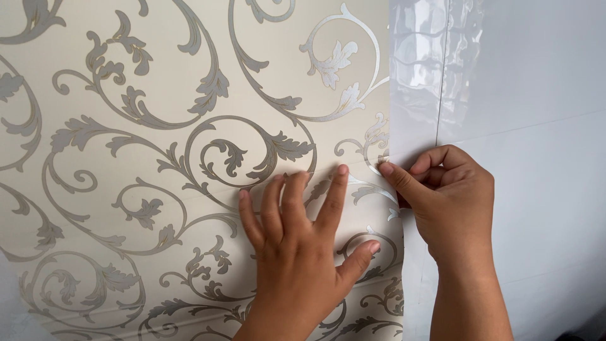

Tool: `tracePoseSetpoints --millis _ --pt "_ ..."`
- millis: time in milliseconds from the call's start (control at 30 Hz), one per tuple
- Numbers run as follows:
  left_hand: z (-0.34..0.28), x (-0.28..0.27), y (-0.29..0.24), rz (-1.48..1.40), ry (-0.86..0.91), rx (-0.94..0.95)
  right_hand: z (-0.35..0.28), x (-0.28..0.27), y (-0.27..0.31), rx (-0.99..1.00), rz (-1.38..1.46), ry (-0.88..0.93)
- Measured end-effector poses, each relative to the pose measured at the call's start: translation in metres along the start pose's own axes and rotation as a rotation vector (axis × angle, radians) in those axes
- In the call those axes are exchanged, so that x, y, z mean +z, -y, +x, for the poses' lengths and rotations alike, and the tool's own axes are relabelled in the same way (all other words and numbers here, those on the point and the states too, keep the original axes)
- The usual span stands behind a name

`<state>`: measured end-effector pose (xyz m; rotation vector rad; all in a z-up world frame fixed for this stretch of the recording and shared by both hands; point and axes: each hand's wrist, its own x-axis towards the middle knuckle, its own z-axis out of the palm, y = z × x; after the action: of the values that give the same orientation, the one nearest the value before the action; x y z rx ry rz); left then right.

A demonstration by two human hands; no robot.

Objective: The person applies patterned wallpaper to a wall and smooths it out using a squeegee tool.

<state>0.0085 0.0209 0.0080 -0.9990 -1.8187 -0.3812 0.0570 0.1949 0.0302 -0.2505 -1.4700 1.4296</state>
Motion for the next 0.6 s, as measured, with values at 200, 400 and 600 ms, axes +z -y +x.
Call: tracePoseSetpoints --millis 200,400,600 --pt "0.0 0.004 -0.001 -0.013 0.021 0.014 0.001 -0.001 0.0 0.015 0.006 0.019" --pt "-0.012 -0.023 0.028 -0.081 -0.011 0.045 0.0 -0.005 -0.002 -0.017 0.015 0.044" --pt "-0.066 -0.064 0.151 -0.005 -0.252 -0.278 0.0 -0.01 -0.006 -0.036 0.051 0.112"
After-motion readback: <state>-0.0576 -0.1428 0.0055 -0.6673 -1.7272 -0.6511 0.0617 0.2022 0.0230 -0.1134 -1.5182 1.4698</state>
